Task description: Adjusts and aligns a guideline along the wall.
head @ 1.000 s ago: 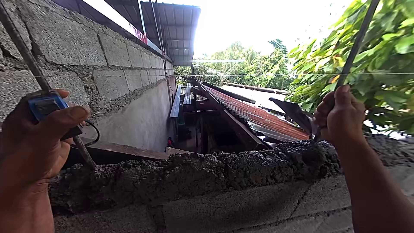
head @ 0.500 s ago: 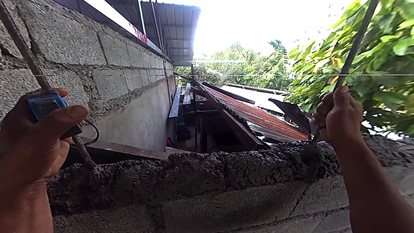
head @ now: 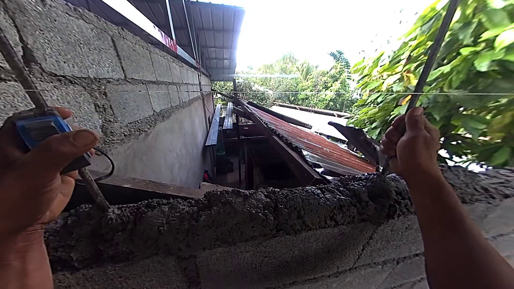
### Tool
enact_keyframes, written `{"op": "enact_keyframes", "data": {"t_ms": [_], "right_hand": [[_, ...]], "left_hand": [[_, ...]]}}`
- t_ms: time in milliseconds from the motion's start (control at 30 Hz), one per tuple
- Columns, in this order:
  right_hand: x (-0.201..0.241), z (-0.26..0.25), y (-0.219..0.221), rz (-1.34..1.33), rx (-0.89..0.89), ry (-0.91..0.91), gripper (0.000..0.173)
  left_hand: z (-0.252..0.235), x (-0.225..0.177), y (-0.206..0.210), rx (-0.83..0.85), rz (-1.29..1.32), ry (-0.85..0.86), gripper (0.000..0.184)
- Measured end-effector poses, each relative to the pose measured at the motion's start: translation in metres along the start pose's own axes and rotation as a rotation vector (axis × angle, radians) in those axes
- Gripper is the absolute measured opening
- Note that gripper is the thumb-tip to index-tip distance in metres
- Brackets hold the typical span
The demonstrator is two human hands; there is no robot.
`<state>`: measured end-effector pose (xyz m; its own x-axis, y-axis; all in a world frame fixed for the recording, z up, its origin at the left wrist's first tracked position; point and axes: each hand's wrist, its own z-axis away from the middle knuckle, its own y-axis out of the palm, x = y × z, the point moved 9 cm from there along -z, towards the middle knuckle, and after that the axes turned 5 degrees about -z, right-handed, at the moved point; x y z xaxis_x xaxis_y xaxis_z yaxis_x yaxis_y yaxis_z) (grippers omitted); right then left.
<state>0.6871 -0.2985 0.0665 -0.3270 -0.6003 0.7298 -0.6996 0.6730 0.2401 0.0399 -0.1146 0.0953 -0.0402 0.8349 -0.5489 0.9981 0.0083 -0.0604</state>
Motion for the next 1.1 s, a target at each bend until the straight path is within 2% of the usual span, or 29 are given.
{"op": "enact_keyframes", "data": {"t_ms": [400,633,733,900,1100], "right_hand": [[0.0,0.001,0.002,-0.027,-0.002,0.011,0.044],[0.003,0.004,0.003,-0.016,-0.013,0.012,0.043],[-0.003,0.004,-0.001,0.007,0.039,0.018,0.044],[-0.012,0.003,-0.008,-0.001,0.003,0.036,0.047],[-0.009,0.005,-0.005,0.007,-0.028,0.018,0.047]], "left_hand": [[0.003,-0.005,0.002,0.005,-0.021,-0.022,0.053],[-0.002,0.008,-0.005,-0.014,-0.053,-0.002,0.061],[0.003,-0.004,0.001,-0.039,-0.088,0.0,0.065],[0.012,-0.017,0.007,-0.097,-0.141,-0.081,0.062],[0.01,-0.02,0.01,-0.057,-0.135,-0.077,0.069]]}}
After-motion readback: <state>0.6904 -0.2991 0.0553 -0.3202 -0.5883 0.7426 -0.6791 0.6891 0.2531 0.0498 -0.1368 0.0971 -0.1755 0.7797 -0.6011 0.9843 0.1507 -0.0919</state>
